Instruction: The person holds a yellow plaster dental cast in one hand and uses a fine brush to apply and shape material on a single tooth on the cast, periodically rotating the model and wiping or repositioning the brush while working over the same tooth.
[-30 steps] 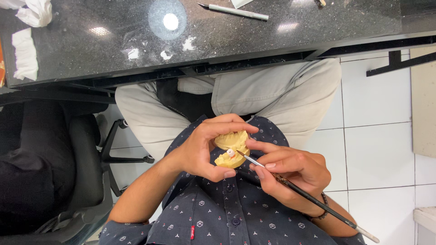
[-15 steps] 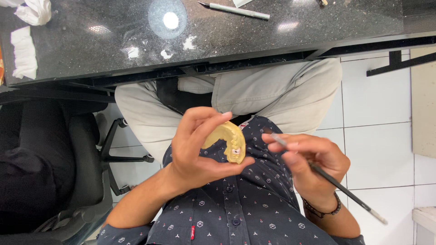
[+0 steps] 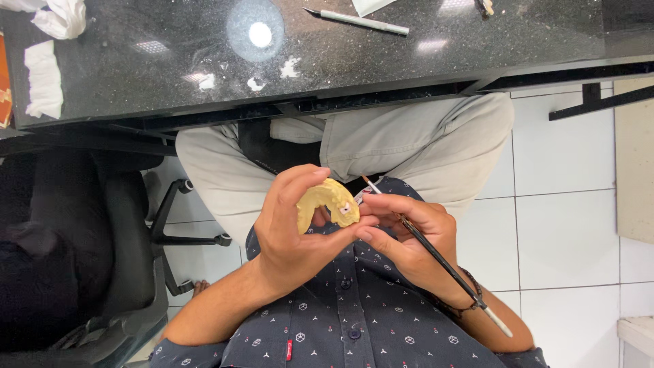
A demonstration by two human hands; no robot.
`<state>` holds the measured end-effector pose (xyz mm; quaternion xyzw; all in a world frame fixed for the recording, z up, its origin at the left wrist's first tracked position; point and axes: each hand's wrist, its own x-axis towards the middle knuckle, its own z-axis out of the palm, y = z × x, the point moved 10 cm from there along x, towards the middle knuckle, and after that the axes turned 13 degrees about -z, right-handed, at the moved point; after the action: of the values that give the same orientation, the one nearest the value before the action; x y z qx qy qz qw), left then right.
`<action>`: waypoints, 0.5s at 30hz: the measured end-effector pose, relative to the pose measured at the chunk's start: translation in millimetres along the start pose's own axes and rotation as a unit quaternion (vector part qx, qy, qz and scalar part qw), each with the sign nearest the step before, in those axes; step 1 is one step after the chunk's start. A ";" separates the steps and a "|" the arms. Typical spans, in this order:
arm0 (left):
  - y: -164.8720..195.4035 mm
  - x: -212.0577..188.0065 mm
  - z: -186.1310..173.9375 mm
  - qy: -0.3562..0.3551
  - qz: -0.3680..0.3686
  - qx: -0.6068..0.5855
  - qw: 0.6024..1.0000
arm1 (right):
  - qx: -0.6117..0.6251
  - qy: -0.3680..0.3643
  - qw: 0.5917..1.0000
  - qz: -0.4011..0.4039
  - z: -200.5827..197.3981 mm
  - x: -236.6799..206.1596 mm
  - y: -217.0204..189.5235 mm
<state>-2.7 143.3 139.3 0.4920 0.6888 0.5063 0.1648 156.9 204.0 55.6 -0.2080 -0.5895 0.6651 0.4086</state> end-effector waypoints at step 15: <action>-45.2 10.5 -49.0 0.086 -0.082 -0.043 0.992 | -0.267 0.028 0.912 -0.311 -56.0 244.6 -75.6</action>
<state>-66.2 125.8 124.5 0.3814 0.7159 0.5604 0.1670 80.1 429.2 165.6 -0.1340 -0.7680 0.3165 0.5405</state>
